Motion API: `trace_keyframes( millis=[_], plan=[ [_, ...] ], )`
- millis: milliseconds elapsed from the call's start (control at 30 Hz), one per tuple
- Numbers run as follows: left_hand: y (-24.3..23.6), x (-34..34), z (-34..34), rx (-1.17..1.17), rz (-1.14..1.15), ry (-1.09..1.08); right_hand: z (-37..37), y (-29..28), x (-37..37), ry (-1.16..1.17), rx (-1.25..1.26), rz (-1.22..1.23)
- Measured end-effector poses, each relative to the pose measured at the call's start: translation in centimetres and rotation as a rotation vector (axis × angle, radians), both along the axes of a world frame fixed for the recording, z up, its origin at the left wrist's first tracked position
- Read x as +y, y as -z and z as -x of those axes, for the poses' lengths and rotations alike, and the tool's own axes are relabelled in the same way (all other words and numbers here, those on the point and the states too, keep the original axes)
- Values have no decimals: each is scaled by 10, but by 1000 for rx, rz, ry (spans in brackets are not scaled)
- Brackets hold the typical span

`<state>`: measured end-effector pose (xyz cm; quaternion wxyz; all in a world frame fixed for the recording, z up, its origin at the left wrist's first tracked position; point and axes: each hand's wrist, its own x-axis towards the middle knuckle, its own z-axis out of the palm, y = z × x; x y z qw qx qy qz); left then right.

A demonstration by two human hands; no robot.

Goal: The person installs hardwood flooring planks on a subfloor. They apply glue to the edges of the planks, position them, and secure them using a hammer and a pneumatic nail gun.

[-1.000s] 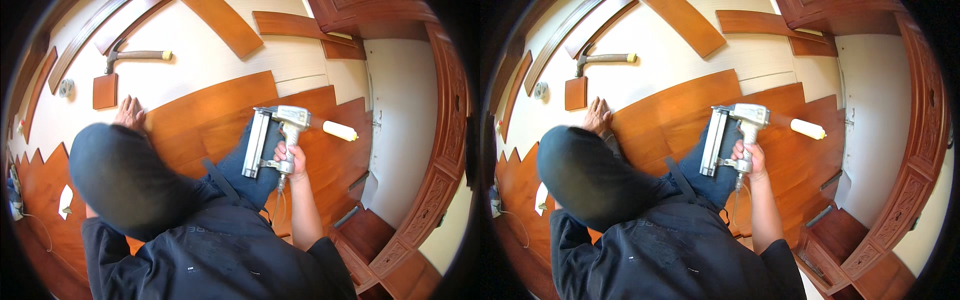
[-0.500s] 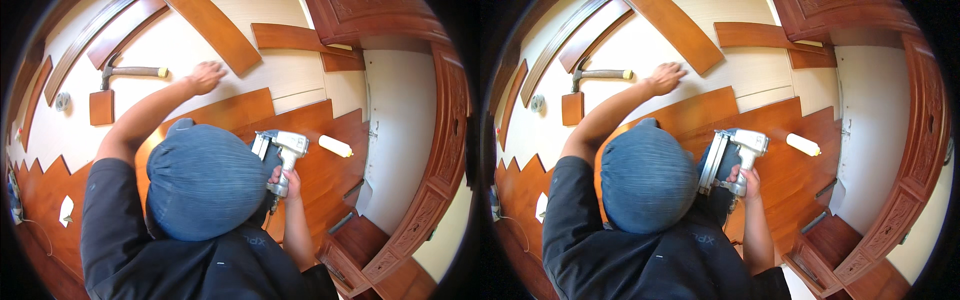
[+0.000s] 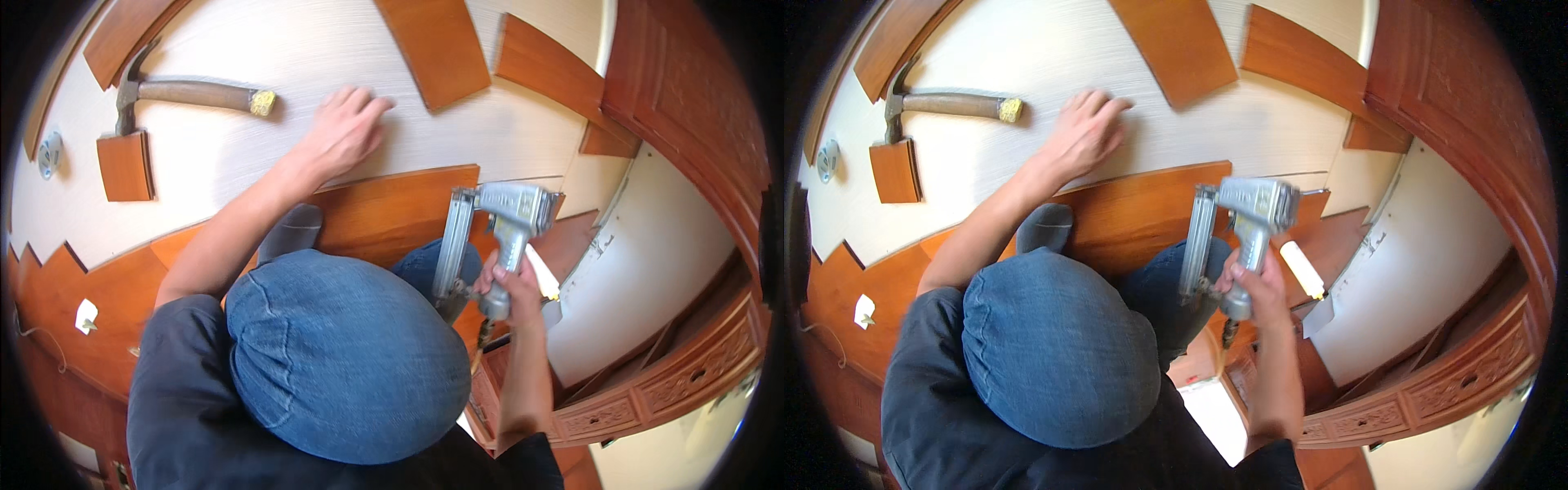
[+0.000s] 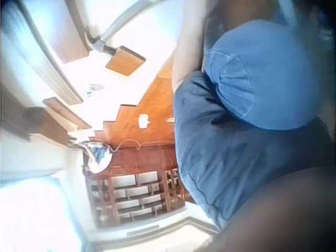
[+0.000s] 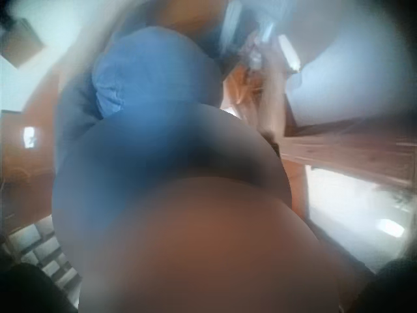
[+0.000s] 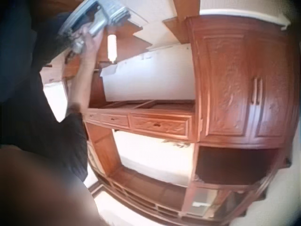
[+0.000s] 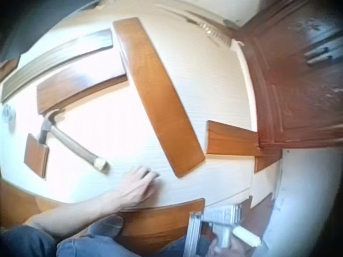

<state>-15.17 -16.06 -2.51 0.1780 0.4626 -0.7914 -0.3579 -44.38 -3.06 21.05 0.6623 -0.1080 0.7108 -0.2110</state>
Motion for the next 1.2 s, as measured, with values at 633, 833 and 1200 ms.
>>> trace_keyframes(
  millis=[633, 833, 1200],
  plan=[
    [16, 111, -128, 8, -67, -179, -48, 76, -156, -484, -57, -467],
    [18, 112, -129, 33, -64, -188, -47, 74, -164, -491, -8, -526],
    [19, 114, -130, 61, -84, -180, 6, 74, -166, -437, 18, -514]
  ],
)
